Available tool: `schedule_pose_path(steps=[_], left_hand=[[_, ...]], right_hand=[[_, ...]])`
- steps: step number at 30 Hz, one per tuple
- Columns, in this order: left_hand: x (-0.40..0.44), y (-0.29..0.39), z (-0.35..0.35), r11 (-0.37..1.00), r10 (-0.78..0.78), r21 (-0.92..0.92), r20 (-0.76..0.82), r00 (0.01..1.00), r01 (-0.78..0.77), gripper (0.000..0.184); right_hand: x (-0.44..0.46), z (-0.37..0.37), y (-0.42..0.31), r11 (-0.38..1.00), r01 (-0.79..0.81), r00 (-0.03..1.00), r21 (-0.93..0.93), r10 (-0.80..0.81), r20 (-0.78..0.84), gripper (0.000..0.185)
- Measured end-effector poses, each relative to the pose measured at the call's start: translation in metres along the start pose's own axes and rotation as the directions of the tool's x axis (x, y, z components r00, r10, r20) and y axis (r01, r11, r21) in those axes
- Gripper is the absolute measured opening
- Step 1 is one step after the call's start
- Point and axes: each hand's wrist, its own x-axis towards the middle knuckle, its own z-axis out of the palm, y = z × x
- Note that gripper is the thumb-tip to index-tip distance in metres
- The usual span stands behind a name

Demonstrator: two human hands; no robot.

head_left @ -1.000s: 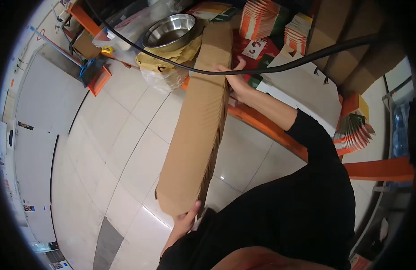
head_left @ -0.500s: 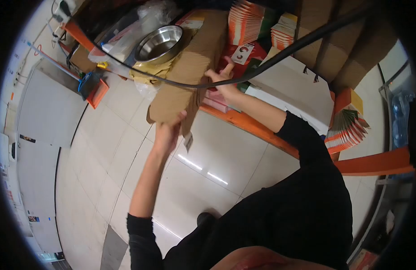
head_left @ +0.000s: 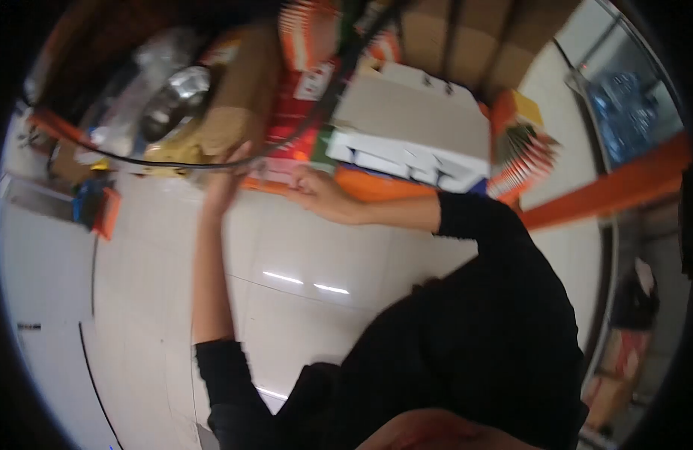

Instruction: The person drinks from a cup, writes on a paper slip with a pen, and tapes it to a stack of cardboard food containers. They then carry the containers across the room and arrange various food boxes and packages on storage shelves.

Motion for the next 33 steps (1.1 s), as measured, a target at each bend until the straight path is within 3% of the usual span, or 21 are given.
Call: schedule_pose_path(steps=[1,2,3,4,6,8,9,10,11,12,13,15,16,18,20,23,25,28,29,32,33], left_hand=[[-0.01,0.003,-0.025,0.945,-0.092,0.321,0.06,0.994,0.068,0.055],[-0.021,0.025,-0.035,0.799,-0.415,0.554,0.224,0.882,0.235,0.055],[-0.038,0.046,-0.043,0.637,-0.61,0.688,0.175,0.773,0.347,0.054],[-0.048,0.065,-0.059,0.512,-0.765,0.742,0.164,0.622,0.433,0.051],[-0.054,0.079,-0.122,0.268,-0.855,0.762,-0.095,0.511,0.59,0.05],[-0.059,0.084,-0.166,0.137,-0.538,0.76,-0.482,0.692,0.636,0.05],[-0.035,0.065,-0.224,-0.273,-0.295,0.891,-0.437,0.85,0.363,0.04],[-0.018,0.023,-0.274,-0.04,0.327,0.937,-0.315,0.891,0.346,0.043],[-0.031,0.042,-0.245,0.136,0.505,0.94,-0.337,0.795,0.312,0.028],[-0.018,0.044,-0.242,0.319,0.489,0.928,-0.335,0.805,0.192,0.024],[-0.003,0.027,-0.243,0.364,0.649,0.931,-0.268,0.712,0.018,0.024],[0.0,0.02,-0.202,0.273,0.647,0.962,-0.185,0.74,0.002,0.025],[0.004,0.014,-0.183,0.232,0.618,0.972,-0.179,0.766,0.04,0.025],[0.006,0.003,-0.156,0.167,0.715,0.986,-0.133,0.686,0.017,0.025],[0.008,0.003,-0.139,0.149,0.712,0.988,-0.127,0.69,0.029,0.024],[0.013,-0.001,-0.131,0.052,0.714,0.997,-0.08,0.696,0.062,0.023],[0.012,-0.001,-0.136,0.019,0.726,0.996,-0.074,0.684,0.087,0.023],[0.003,-0.007,-0.139,-0.001,0.748,0.994,-0.07,0.661,0.106,0.028],[0.002,-0.009,-0.142,-0.039,0.767,0.991,-0.05,0.64,0.125,0.032],[-0.006,-0.011,-0.146,-0.087,0.787,0.986,-0.017,0.617,0.139,0.04],[-0.009,-0.007,-0.145,-0.092,0.789,0.987,-0.009,0.614,0.133,0.043]], right_hand=[[-0.012,-0.009,-0.01,0.997,-0.056,0.984,-0.06,0.066,0.164,0.026],[-0.021,-0.013,-0.021,0.99,-0.04,0.963,-0.137,0.075,0.26,0.034],[-0.03,-0.017,-0.034,0.978,-0.009,0.932,-0.208,0.084,0.353,0.046],[-0.042,-0.014,-0.028,0.948,0.118,0.915,-0.295,0.012,0.404,0.042],[-0.046,-0.004,-0.029,0.911,0.278,0.88,-0.305,-0.114,0.461,0.035],[-0.018,0.0,-0.045,0.909,0.287,0.879,-0.302,-0.125,0.459,0.029],[0.01,0.005,-0.059,0.894,0.27,0.882,-0.357,-0.081,0.465,0.027],[0.039,0.014,-0.07,0.888,0.243,0.919,-0.391,-0.082,0.386,0.024],[0.072,0.024,-0.082,0.88,0.206,0.952,-0.429,-0.077,0.298,0.022],[0.106,0.032,-0.101,0.829,0.107,0.976,-0.549,0.017,0.216,0.017],[0.14,0.028,-0.083,0.831,0.359,0.921,-0.425,-0.24,0.307,0.018],[0.184,0.042,-0.103,0.834,0.076,0.996,-0.546,-0.043,0.073,0.031],[0.202,0.044,-0.099,0.801,0.136,0.991,-0.582,-0.116,0.073,0.026],[0.22,0.055,-0.107,0.836,-0.099,0.986,-0.539,0.156,0.062,0.028],[0.252,0.064,-0.077,0.92,-0.271,0.943,-0.282,0.313,0.117,0.033],[0.288,0.074,-0.058,0.865,-0.495,0.859,0.083,0.472,0.2,0.044],[0.308,0.078,-0.054,0.761,-0.608,0.784,0.226,0.531,0.323,0.049],[0.339,0.083,0.004,0.723,-0.529,0.779,0.444,0.207,0.592,0.046],[0.333,0.095,-0.013,0.718,-0.56,0.788,0.413,0.31,0.532,0.044],[0.357,0.116,0.0,0.53,-0.759,0.641,0.379,0.501,0.582,0.045],[0.359,0.115,-0.001,0.55,-0.742,0.658,0.384,0.487,0.574,0.044]])
